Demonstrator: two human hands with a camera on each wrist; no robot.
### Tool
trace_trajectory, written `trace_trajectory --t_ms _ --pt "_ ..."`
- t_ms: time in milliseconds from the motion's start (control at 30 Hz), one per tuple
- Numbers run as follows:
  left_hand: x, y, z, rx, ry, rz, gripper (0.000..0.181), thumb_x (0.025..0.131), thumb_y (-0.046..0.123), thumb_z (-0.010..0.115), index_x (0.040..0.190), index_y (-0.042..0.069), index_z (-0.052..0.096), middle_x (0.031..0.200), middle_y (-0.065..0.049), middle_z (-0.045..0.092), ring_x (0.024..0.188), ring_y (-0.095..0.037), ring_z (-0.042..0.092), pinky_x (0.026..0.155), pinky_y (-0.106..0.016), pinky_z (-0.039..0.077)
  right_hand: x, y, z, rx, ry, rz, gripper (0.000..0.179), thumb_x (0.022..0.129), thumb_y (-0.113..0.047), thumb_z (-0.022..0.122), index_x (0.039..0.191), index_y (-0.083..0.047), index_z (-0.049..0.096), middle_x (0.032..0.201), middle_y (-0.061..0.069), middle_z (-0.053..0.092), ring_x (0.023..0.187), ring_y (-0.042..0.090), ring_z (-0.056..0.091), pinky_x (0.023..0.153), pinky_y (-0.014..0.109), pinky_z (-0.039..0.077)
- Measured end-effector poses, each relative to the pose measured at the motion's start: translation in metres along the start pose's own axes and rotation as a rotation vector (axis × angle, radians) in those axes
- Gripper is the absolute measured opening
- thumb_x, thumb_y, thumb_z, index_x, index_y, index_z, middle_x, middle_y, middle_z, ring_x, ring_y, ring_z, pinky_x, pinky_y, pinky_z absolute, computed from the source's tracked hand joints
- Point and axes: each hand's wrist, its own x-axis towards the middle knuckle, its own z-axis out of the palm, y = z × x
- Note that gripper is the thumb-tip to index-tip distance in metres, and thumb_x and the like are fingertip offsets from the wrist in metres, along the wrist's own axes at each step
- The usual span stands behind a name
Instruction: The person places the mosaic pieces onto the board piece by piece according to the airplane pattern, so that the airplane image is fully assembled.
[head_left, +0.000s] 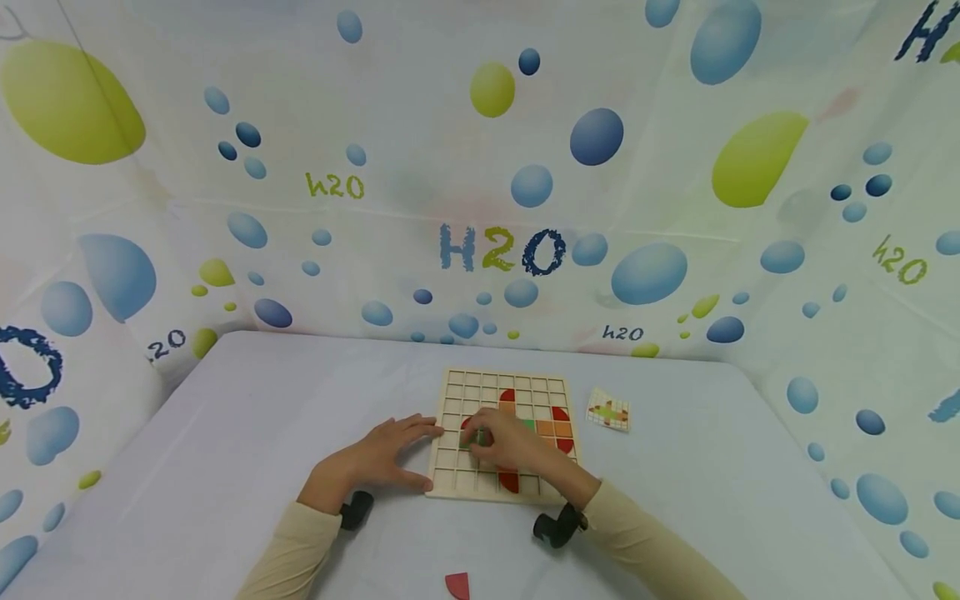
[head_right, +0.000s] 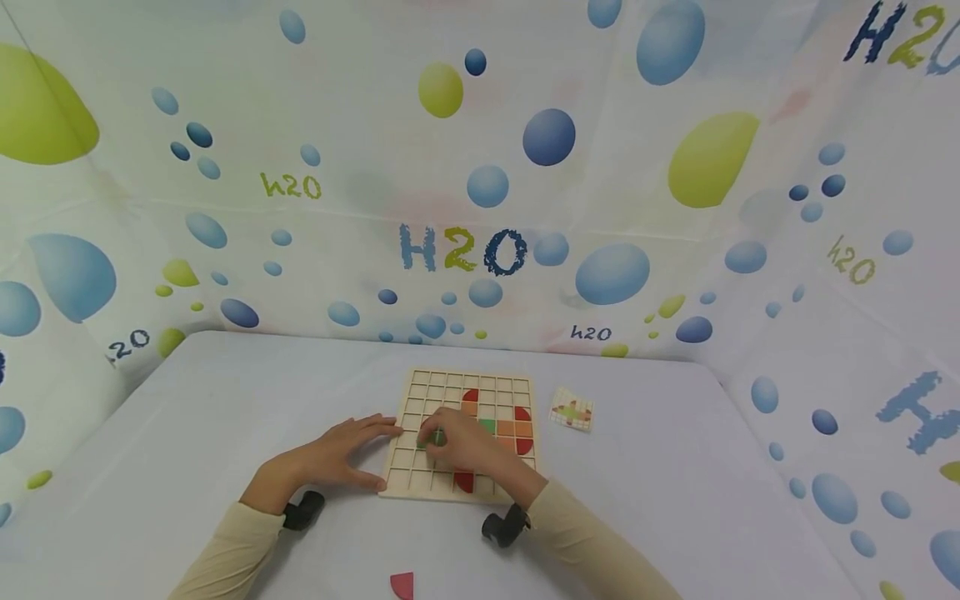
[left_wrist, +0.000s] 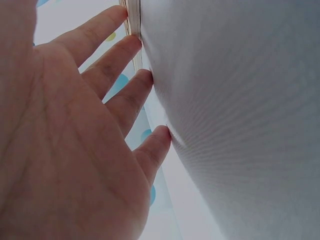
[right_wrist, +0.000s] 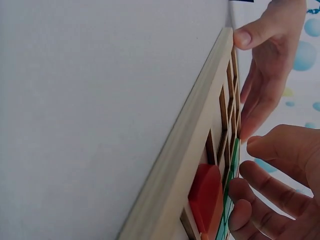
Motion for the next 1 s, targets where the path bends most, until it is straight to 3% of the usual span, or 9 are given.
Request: trace_trajectory --t_ms 400,533,767,1000 --pt "0.002 -0.003 0.001 0.0 0.002 0.002 0.075 0.078 0.039 0.081 0.139 0.007 0.05 0.149 -0.018 0.041 0.141 -0.043 0.03 0.113 -0.067 0.015 -0.016 -0.012 0.001 -0.008 -0.032 -0.013 0.008 0.09 -0.009 0.067 0.095 -0.012 0.073 0.089 -0.004 0.061 0.067 0.005 0.048 0.057 0.017 0.045" --pt "0.002 -0.002 0.002 -0.01 -0.004 -0.02 0.075 0.078 0.038 0.081 0.139 0.008 0.05 0.15 -0.018 0.04 0.142 -0.042 0.029 0.114 -0.066 0.014 -0.021 -0.015 0.003 0.037 -0.063 -0.035 0.009 0.09 -0.008 0.068 0.096 -0.012 0.073 0.092 -0.003 0.063 0.068 0.004 0.05 0.056 0.016 0.046" --pt "0.002 -0.001 0.002 -0.009 -0.008 -0.043 0.076 0.078 0.038 0.082 0.14 0.009 0.05 0.15 -0.019 0.039 0.142 -0.042 0.028 0.114 -0.065 0.014 -0.028 -0.019 0.007 0.102 -0.122 -0.043 0.009 0.09 -0.009 0.068 0.096 -0.014 0.074 0.094 -0.004 0.065 0.075 0.002 0.052 0.067 0.015 0.048" --pt "0.001 -0.002 0.003 -0.023 -0.008 -0.043 0.077 0.077 0.04 0.081 0.14 0.009 0.049 0.151 -0.019 0.038 0.143 -0.042 0.026 0.115 -0.064 0.013 -0.032 -0.024 0.01 0.1 -0.221 -0.099 0.009 0.089 -0.007 0.069 0.097 -0.009 0.073 0.092 0.0 0.066 0.073 -0.003 0.052 0.067 0.013 0.05"
